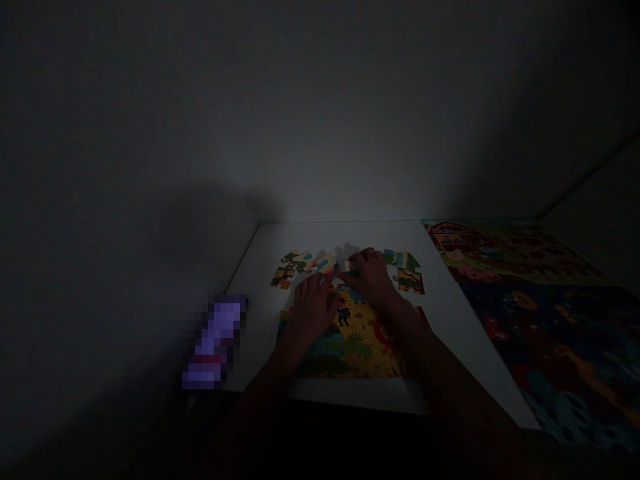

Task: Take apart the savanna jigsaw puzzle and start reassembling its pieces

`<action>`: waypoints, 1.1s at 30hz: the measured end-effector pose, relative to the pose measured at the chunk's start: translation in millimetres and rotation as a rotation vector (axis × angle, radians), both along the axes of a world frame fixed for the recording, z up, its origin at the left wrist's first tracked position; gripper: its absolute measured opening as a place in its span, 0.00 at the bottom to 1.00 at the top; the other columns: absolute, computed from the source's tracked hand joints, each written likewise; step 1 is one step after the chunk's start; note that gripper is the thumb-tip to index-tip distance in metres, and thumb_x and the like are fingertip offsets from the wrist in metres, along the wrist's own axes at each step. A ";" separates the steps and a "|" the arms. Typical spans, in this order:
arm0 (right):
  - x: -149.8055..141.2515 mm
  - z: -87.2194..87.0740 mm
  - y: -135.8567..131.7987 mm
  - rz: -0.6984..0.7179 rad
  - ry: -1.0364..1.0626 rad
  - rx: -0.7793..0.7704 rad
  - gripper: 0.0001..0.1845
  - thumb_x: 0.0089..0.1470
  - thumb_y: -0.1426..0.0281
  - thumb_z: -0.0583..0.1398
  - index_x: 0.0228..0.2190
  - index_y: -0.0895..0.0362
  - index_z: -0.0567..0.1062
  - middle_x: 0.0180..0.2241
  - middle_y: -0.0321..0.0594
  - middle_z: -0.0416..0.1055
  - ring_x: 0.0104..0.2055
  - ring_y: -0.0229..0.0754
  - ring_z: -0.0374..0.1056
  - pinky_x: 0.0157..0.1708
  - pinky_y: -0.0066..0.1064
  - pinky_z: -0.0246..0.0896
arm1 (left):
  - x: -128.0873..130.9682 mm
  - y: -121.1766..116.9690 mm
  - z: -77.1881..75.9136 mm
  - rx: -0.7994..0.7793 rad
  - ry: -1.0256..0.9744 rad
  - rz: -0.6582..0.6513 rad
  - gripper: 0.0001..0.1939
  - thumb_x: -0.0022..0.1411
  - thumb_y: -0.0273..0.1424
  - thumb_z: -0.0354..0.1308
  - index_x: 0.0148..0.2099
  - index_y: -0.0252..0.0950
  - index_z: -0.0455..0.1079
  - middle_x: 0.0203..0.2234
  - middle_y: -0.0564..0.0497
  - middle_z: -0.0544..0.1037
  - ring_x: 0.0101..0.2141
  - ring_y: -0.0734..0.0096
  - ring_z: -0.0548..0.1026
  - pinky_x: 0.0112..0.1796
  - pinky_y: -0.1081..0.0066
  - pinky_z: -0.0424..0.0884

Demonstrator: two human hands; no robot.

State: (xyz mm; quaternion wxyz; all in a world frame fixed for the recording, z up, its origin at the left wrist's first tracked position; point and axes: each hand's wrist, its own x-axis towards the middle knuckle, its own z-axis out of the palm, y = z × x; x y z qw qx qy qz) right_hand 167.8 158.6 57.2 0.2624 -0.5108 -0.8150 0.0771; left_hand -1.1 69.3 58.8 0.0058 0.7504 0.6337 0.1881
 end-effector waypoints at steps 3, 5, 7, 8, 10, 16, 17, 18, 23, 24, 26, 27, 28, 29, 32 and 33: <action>7.7 3.5 -1.3 0.074 0.162 -0.093 0.17 0.55 0.58 0.61 0.41 0.58 0.73 0.42 0.49 0.66 0.45 0.51 0.65 0.47 0.42 0.62 | 3.9 -0.5 2.3 -0.007 0.015 0.023 0.15 0.68 0.36 0.52 0.54 0.36 0.68 0.46 0.43 0.73 0.49 0.56 0.69 0.50 0.58 0.65; 14.5 8.0 -3.8 0.135 0.247 -0.209 0.14 0.54 0.64 0.61 0.42 0.56 0.72 0.41 0.45 0.69 0.42 0.47 0.67 0.44 0.38 0.63 | 4.7 -0.4 4.1 -0.013 0.026 0.033 0.13 0.68 0.36 0.52 0.50 0.36 0.70 0.41 0.44 0.73 0.45 0.55 0.70 0.48 0.57 0.66; 19.7 13.5 -6.0 0.184 0.312 -0.314 0.13 0.53 0.68 0.59 0.42 0.56 0.72 0.38 0.41 0.71 0.39 0.44 0.68 0.41 0.35 0.62 | 4.4 3.0 6.3 -0.017 0.030 0.031 0.12 0.67 0.38 0.53 0.45 0.36 0.71 0.40 0.44 0.73 0.44 0.55 0.70 0.46 0.57 0.67; 21.1 16.2 -6.7 0.200 0.352 -0.356 0.13 0.53 0.69 0.59 0.41 0.56 0.73 0.37 0.40 0.72 0.38 0.44 0.68 0.40 0.34 0.62 | 4.2 6.0 7.3 -0.018 0.030 0.029 0.12 0.67 0.39 0.53 0.44 0.36 0.71 0.39 0.43 0.73 0.44 0.54 0.70 0.46 0.57 0.68; 22.0 20.5 -7.2 0.210 0.447 -0.419 0.13 0.51 0.69 0.59 0.41 0.56 0.73 0.35 0.38 0.73 0.36 0.42 0.68 0.38 0.33 0.62 | 3.7 13.4 8.6 -0.012 0.027 0.023 0.14 0.67 0.40 0.54 0.43 0.35 0.72 0.40 0.41 0.72 0.47 0.52 0.69 0.47 0.56 0.68; 21.2 26.5 -6.1 0.290 0.705 -0.627 0.11 0.45 0.69 0.60 0.34 0.58 0.76 0.32 0.37 0.74 0.33 0.39 0.67 0.35 0.31 0.62 | 2.6 27.3 8.8 0.015 0.029 -0.048 0.14 0.66 0.42 0.55 0.41 0.36 0.74 0.43 0.41 0.73 0.56 0.52 0.65 0.54 0.58 0.64; 21.5 27.6 -6.1 0.300 0.738 -0.654 0.10 0.44 0.69 0.61 0.32 0.58 0.76 0.32 0.37 0.74 0.33 0.39 0.67 0.35 0.31 0.62 | 1.8 27.2 9.9 0.016 0.030 -0.063 0.15 0.67 0.42 0.55 0.42 0.36 0.74 0.41 0.42 0.73 0.55 0.52 0.67 0.53 0.59 0.65; 21.9 28.9 -6.2 0.307 0.770 -0.678 0.10 0.43 0.69 0.62 0.31 0.58 0.76 0.31 0.37 0.74 0.33 0.39 0.67 0.36 0.31 0.62 | 0.8 26.8 11.4 0.016 0.030 -0.075 0.15 0.67 0.42 0.54 0.43 0.36 0.74 0.40 0.43 0.74 0.54 0.53 0.68 0.52 0.60 0.66; 23.1 34.6 -6.4 0.218 0.933 -0.694 0.13 0.41 0.66 0.63 0.33 0.56 0.75 0.31 0.35 0.72 0.30 0.37 0.66 0.32 0.30 0.62 | -4.5 25.1 24.3 0.009 0.028 -0.079 0.17 0.69 0.44 0.51 0.41 0.38 0.74 0.33 0.46 0.78 0.41 0.58 0.76 0.45 0.64 0.68; 23.3 34.4 -5.9 0.173 0.946 -0.664 0.14 0.41 0.65 0.63 0.34 0.55 0.75 0.32 0.35 0.72 0.30 0.38 0.66 0.32 0.30 0.62 | -4.9 25.6 27.0 0.009 0.028 -0.069 0.17 0.69 0.44 0.50 0.40 0.38 0.74 0.33 0.45 0.78 0.41 0.58 0.76 0.45 0.64 0.67; 24.0 31.9 -3.7 0.077 0.952 -0.581 0.15 0.42 0.64 0.63 0.35 0.55 0.75 0.33 0.36 0.73 0.31 0.38 0.66 0.32 0.30 0.63 | -4.9 27.9 31.8 0.003 0.027 -0.049 0.18 0.69 0.44 0.49 0.37 0.38 0.73 0.33 0.44 0.78 0.41 0.58 0.76 0.45 0.64 0.65; 24.6 29.6 -2.1 0.034 0.952 -0.541 0.16 0.42 0.64 0.63 0.36 0.55 0.74 0.34 0.37 0.73 0.31 0.38 0.67 0.32 0.31 0.63 | -4.9 29.7 34.0 -0.008 0.026 -0.040 0.19 0.69 0.44 0.49 0.37 0.38 0.73 0.33 0.44 0.78 0.40 0.58 0.76 0.44 0.65 0.65; 25.4 26.7 -0.4 0.000 0.951 -0.506 0.16 0.42 0.64 0.63 0.36 0.55 0.74 0.35 0.38 0.73 0.32 0.39 0.67 0.33 0.31 0.63 | -5.1 32.0 36.0 -0.027 0.023 -0.034 0.19 0.69 0.45 0.48 0.36 0.38 0.73 0.31 0.45 0.78 0.39 0.59 0.76 0.42 0.66 0.65; 26.5 23.6 1.5 -0.028 0.949 -0.477 0.17 0.43 0.64 0.63 0.37 0.56 0.74 0.36 0.38 0.73 0.32 0.39 0.67 0.33 0.31 0.63 | -5.7 34.6 37.8 -0.052 0.020 -0.029 0.20 0.69 0.46 0.48 0.35 0.38 0.72 0.29 0.46 0.77 0.36 0.60 0.76 0.39 0.67 0.65; 30.1 14.3 6.1 -0.094 0.896 -0.406 0.18 0.44 0.64 0.62 0.38 0.56 0.74 0.36 0.39 0.73 0.32 0.40 0.67 0.33 0.32 0.64 | -10.3 43.2 42.6 -0.152 0.011 -0.035 0.22 0.68 0.47 0.48 0.31 0.39 0.72 0.22 0.51 0.74 0.27 0.64 0.74 0.30 0.70 0.61; 31.2 11.9 7.1 -0.116 0.872 -0.395 0.18 0.45 0.63 0.61 0.39 0.57 0.74 0.36 0.40 0.73 0.32 0.40 0.67 0.32 0.32 0.64 | -12.3 45.9 44.0 -0.184 0.008 -0.046 0.22 0.68 0.47 0.48 0.30 0.39 0.71 0.20 0.52 0.73 0.25 0.65 0.73 0.28 0.71 0.59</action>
